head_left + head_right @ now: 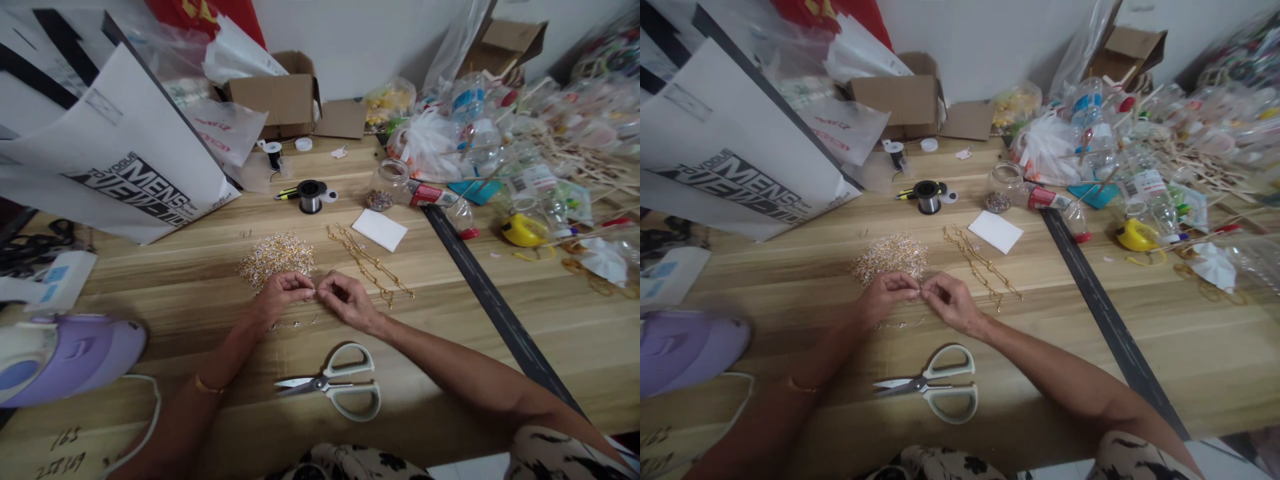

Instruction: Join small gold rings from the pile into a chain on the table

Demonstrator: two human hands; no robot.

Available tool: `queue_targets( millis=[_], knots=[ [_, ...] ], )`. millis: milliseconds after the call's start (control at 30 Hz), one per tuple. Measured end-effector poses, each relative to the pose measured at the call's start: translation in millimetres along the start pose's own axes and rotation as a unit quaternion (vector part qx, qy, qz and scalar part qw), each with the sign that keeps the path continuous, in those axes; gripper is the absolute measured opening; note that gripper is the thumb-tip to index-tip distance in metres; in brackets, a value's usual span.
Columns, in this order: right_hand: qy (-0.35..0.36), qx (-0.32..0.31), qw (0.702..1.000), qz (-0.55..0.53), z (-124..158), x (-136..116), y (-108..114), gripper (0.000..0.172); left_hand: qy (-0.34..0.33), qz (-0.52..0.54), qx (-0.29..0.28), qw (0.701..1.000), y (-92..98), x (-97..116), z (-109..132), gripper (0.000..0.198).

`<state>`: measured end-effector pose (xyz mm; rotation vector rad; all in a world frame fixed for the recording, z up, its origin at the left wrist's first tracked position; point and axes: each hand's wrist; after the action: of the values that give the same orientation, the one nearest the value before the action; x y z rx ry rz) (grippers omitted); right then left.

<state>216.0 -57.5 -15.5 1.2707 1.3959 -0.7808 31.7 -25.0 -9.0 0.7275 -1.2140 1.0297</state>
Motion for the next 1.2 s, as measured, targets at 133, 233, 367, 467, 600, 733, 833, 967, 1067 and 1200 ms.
queue_targets(
  millis=[133,233,367,467,600,733,833,967,1067,1200],
  knots=[
    [0.001,-0.002,1.000,-0.003,0.2,0.3,-0.2,0.020,-0.003,-0.010,0.001,1.000,0.7,-0.9,0.0,0.015],
    [0.001,-0.002,1.000,-0.002,0.3,0.6,-0.4,0.020,-0.004,-0.014,0.000,1.000,0.3,-0.1,0.4,0.014],
    [0.003,-0.002,1.000,0.005,0.0,0.5,-0.4,0.019,-0.005,-0.013,-0.001,1.000,-0.5,1.3,0.6,0.014],
    [0.004,0.000,1.000,0.008,-0.1,0.4,-0.2,0.018,-0.006,-0.019,-0.001,1.000,-0.6,2.0,0.6,0.014],
    [-0.002,-0.003,1.000,0.009,0.0,0.4,-0.2,0.018,-0.009,-0.022,-0.004,1.000,-0.4,1.6,0.6,0.015],
    [-0.012,-0.002,1.000,0.009,-0.1,-0.2,-0.4,0.019,-0.012,-0.021,-0.003,1.000,-0.1,0.6,0.6,0.016],
    [-0.016,-0.003,1.000,0.009,-0.1,0.6,-0.7,0.019,-0.013,-0.028,-0.004,1.000,0.4,0.3,0.6,0.016],
    [-0.024,-0.001,1.000,0.003,0.1,3.9,-1.4,0.020,-0.017,-0.032,-0.006,0.999,0.6,1.8,0.6,0.018],
    [-0.037,-0.002,0.999,-0.027,0.5,6.2,-2.3,0.019,-0.020,-0.040,-0.005,0.999,-0.3,4.4,1.2,0.019],
    [-0.043,-0.005,0.997,-0.061,0.6,7.3,-3.4,0.018,-0.031,-0.055,0.001,0.998,-2.4,7.3,2.7,0.021]
  ],
)
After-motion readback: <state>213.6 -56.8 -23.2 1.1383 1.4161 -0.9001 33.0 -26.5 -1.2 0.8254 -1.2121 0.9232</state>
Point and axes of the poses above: each hand's wrist, its own z-axis away from the middle knuckle, its own y-axis out of the back of the hand, x = y × z, and after that the axes turned 2 degrees about x, right-handed
